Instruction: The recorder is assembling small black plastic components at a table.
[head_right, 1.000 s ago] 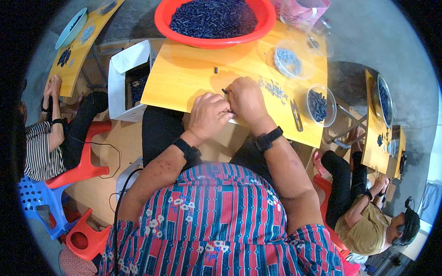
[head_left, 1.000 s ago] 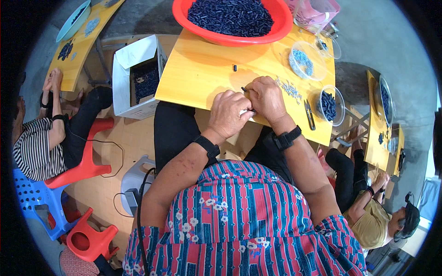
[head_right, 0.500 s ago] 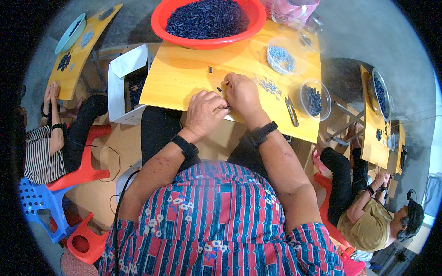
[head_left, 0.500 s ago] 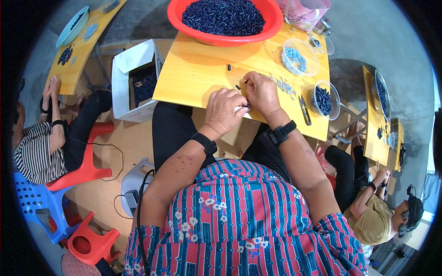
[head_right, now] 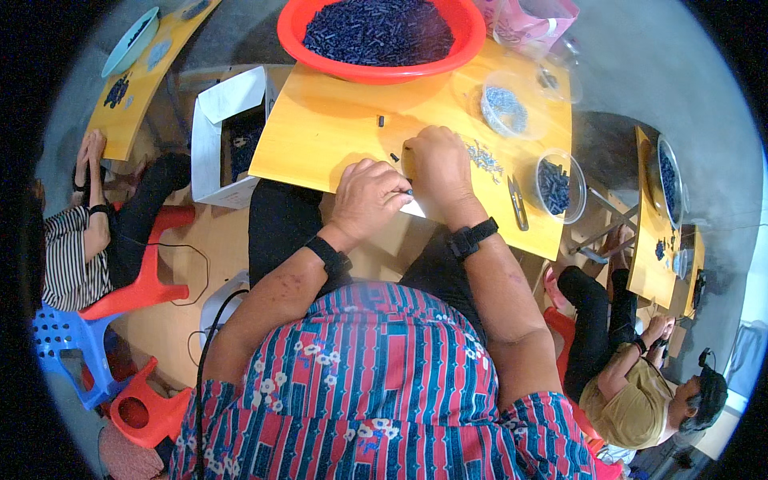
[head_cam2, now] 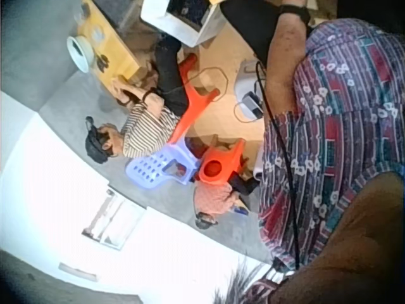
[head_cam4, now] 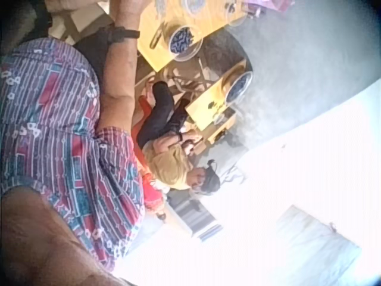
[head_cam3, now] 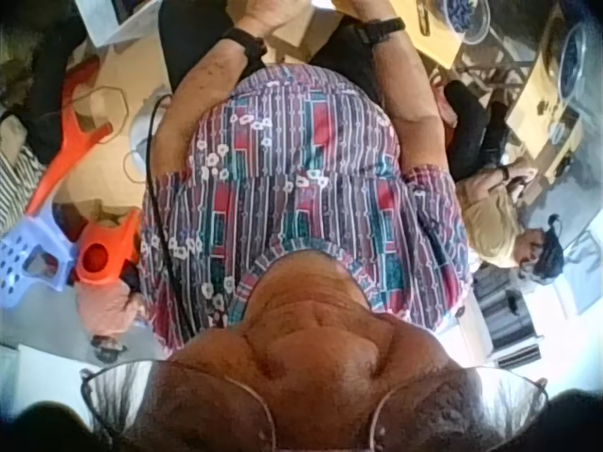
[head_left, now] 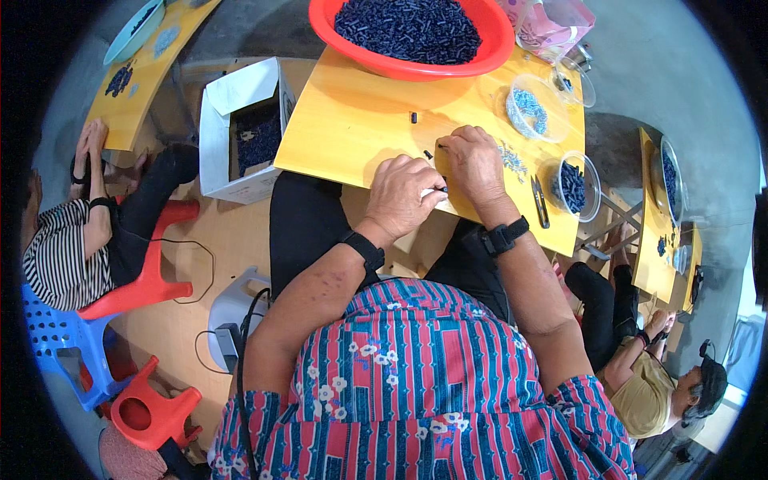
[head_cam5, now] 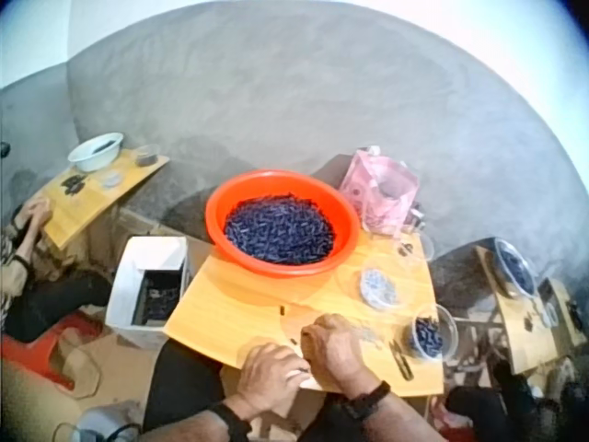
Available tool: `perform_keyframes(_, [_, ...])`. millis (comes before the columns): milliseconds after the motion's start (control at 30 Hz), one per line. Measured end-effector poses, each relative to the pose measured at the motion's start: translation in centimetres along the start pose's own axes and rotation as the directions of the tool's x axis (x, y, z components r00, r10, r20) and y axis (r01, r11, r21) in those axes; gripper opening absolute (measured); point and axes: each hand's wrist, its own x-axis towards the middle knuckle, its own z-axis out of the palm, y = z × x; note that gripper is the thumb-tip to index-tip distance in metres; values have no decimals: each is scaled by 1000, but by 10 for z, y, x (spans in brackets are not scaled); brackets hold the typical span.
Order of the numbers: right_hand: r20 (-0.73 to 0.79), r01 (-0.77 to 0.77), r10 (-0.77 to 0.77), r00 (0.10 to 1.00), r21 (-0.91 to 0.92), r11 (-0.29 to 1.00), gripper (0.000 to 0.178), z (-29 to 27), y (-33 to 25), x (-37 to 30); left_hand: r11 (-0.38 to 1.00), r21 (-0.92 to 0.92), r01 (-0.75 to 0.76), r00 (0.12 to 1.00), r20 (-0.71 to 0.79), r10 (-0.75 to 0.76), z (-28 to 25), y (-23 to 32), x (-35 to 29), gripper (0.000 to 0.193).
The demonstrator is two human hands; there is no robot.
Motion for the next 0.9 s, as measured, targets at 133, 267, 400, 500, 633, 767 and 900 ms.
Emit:
perform_keyframes(133, [4,15,-15,1000,2,1000,13,4,3,0,1000,-6,15,1000,3,-15,-2,2,-1,12])
perform_keyframes(267, [12,107,-106,994,-14,994,29,10,7,0,1000,3,9,1000,-15,-9,-2,2,-1,12])
perform_keyframes(400, [-38,199,-199,979,1,980,29,11,10,-1,1000,-1,17,1000,-14,-17,-1,3,2,13])
perform_keyframes(500, [-29,244,-242,970,62,968,25,7,5,0,999,1,33,999,-18,-33,1,1,3,13])
perform_keyframes(633, [-59,305,-301,952,95,947,20,14,12,1,1000,2,7,999,-43,-6,1,2,4,12])
perform_keyframes(767, [-52,208,-204,978,84,975,18,12,15,-6,1000,1,1,999,-44,-1,3,0,5,12])
perform_keyframes(900, [-120,32,-2,993,246,969,15,6,11,-17,1000,-3,-8,999,-53,8,1,-1,3,12])
